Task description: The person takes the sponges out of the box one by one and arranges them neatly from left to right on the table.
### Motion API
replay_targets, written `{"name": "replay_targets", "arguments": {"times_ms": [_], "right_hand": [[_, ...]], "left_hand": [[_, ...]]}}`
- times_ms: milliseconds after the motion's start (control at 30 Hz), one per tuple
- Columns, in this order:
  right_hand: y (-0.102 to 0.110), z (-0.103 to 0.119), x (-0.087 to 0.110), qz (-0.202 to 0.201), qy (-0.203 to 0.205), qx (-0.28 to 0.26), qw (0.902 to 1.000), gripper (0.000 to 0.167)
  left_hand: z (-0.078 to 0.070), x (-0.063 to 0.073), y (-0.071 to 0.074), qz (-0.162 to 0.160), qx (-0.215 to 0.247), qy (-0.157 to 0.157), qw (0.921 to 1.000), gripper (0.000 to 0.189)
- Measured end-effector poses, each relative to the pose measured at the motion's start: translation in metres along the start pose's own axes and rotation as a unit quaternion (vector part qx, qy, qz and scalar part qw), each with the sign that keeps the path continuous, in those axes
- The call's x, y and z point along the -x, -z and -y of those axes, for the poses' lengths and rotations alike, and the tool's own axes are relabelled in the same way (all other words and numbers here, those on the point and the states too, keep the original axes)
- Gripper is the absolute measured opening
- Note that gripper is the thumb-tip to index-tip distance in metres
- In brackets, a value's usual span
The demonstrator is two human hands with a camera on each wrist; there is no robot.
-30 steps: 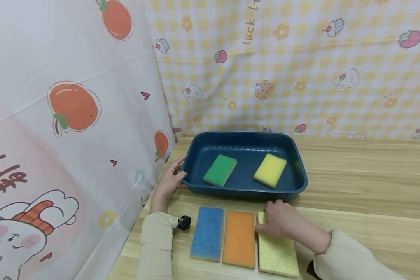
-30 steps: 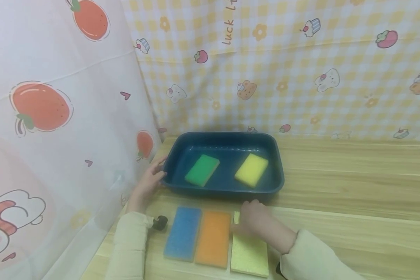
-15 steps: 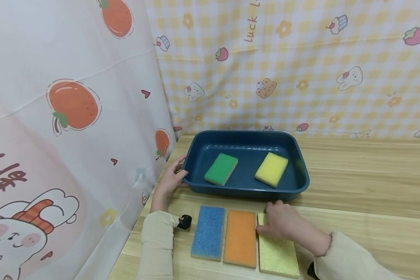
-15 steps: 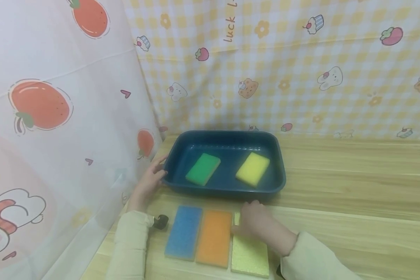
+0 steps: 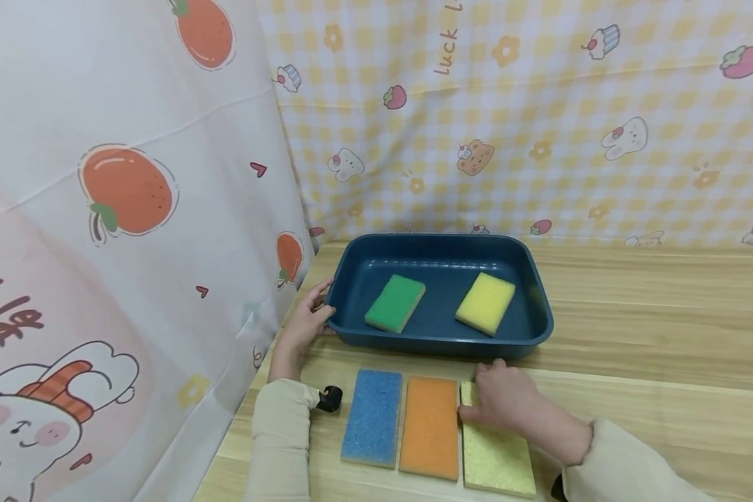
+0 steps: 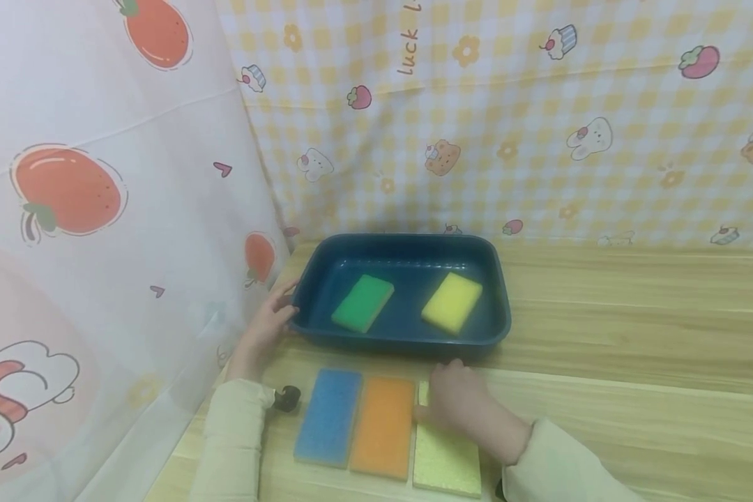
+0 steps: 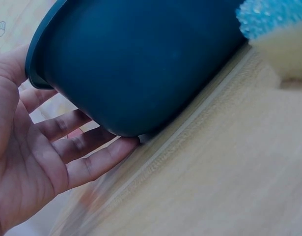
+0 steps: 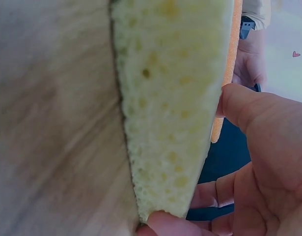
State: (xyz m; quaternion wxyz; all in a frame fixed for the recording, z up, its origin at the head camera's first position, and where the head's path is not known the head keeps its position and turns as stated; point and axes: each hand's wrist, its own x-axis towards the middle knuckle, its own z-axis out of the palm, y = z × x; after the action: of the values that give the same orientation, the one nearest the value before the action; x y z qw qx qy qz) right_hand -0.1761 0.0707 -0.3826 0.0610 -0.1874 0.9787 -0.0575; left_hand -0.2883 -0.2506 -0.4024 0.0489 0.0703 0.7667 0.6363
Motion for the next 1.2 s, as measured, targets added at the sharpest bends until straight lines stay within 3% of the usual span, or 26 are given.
{"name": "replay_targets", "arguments": {"times_ms": [233, 433, 533, 667, 767, 967, 1100, 1200], "right_hand": [[0.000, 0.000, 0.000, 0.005, -0.011, 0.003, 0.9999, 0.062], [0.008, 0.000, 0.003, 0.028, -0.026, -0.008, 0.9992, 0.067], [0.018, -0.002, 0.005, 0.010, -0.019, -0.015, 0.9997, 0.063], [0.038, -0.006, 0.005, -0.034, 0.011, -0.023, 0.9991, 0.045], [0.055, -0.008, 0.001, -0.037, 0.010, -0.034, 0.9987, 0.041], [0.084, -0.020, -0.019, 0.006, -0.015, -0.048, 0.9987, 0.044], [0.097, -0.033, -0.041, 0.020, -0.010, -0.044, 0.9988, 0.045], [0.105, -0.042, -0.062, 0.045, -0.034, -0.063, 0.9964, 0.048]], "left_hand": [[-0.010, 0.005, -0.001, 0.008, 0.012, 0.005, 0.9999, 0.060], [-0.001, 0.001, 0.000, 0.003, 0.003, 0.004, 1.0000, 0.060], [0.000, 0.001, 0.000, 0.004, -0.004, -0.002, 1.0000, 0.060], [0.000, 0.001, 0.000, 0.006, 0.001, -0.005, 1.0000, 0.060], [-0.001, 0.001, 0.000, 0.001, 0.005, -0.004, 1.0000, 0.060], [-0.003, 0.002, -0.001, 0.004, 0.009, -0.010, 0.9999, 0.060], [-0.001, 0.002, -0.001, 0.002, 0.014, -0.008, 0.9999, 0.060], [-0.001, 0.003, -0.001, -0.001, 0.008, -0.006, 0.9999, 0.060]]}}
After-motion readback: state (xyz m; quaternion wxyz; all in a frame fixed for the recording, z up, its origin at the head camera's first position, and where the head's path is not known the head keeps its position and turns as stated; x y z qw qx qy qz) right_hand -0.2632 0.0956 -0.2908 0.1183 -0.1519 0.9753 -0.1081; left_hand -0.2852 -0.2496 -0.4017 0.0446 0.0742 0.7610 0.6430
